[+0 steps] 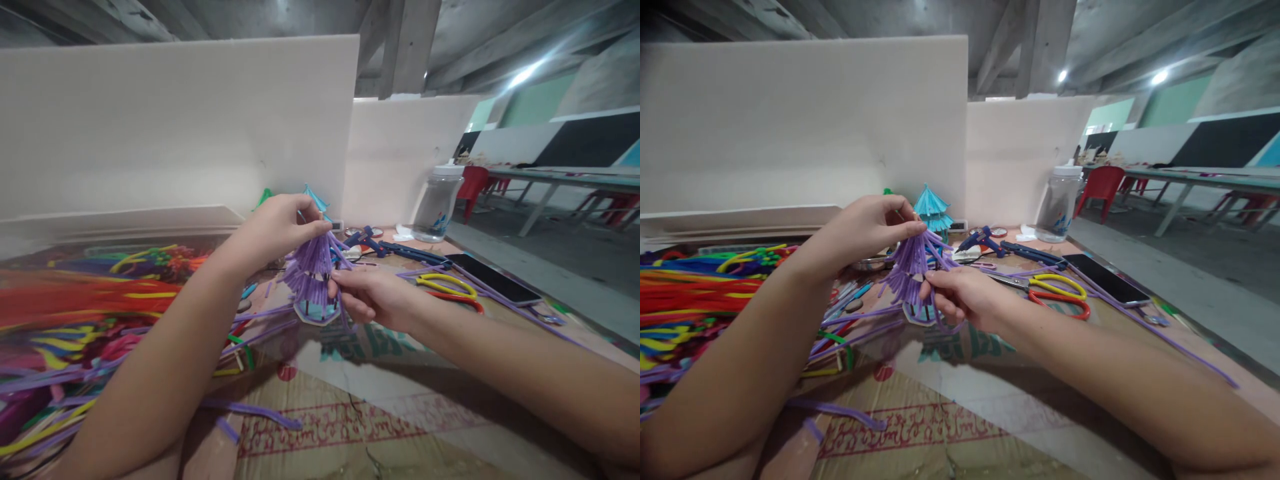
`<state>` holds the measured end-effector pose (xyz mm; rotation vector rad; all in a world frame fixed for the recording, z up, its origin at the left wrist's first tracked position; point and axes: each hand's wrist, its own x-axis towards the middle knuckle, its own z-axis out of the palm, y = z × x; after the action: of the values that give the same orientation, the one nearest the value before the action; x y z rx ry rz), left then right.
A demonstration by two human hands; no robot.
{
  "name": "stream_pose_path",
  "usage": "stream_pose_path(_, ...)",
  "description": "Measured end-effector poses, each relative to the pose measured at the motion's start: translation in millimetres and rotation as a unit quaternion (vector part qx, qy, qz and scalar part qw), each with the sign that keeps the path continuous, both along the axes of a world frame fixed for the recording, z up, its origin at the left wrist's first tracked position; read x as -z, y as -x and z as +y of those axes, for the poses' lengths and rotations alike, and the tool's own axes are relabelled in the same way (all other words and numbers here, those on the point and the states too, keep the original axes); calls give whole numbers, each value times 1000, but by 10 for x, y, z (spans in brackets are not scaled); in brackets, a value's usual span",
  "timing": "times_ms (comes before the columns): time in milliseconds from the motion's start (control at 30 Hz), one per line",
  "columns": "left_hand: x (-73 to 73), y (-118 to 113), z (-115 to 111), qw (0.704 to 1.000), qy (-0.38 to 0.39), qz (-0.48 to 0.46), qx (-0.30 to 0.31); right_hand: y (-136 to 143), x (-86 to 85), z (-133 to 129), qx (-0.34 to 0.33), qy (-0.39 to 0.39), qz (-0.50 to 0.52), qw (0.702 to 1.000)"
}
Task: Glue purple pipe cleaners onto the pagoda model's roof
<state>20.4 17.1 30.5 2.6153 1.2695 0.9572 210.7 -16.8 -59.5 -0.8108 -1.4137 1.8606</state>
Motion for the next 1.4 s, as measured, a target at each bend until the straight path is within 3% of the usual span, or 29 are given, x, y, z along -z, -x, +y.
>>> stream_pose_path(300,-8,-6,0,1000,3,5,-2,9,4,-4,7,-23,-30,999)
stream_pose_path(433,3,13,22,1000,9,-1,-3,-79,-71,14,-18,-80,-113,990)
stream_pose_path(500,7,19,30,1000,9,-2,-2,-143,-155,12,-51,-126,-195,971)
stream_pose_path(567,8,21,34,1000,9,-2,-3,-202,-260,-8,-68,-192,-308,929)
stream_pose_path(667,8,20,36,1000,16,-2,-7,-263,-397,-56,-7,-322,-421,848)
stream_pose_path(767,13,19,40,1000,18,-4,-6,-292,-424,-72,122,-467,-417,770)
stream_pose_path(867,19,15,46,1000,14,-4,-4,-302,-333,-26,218,-577,-396,680)
stream_pose_path(1000,19,-1,37,1000,14,-6,-2,-282,-179,46,234,-686,-395,564)
stream_pose_path(1067,16,-13,21,1000,9,-5,1,-259,-133,52,234,-720,-384,529)
stream_pose_path(1167,8,-33,-6,1000,8,-2,0,-223,-99,34,227,-735,-376,516)
stream_pose_path(1300,1,-49,-23,1000,8,-4,8,-209,-114,7,220,-741,-367,518)
stream_pose_path(1400,6,-41,-13,1000,10,-13,12,-264,-209,18,235,-706,-354,566)
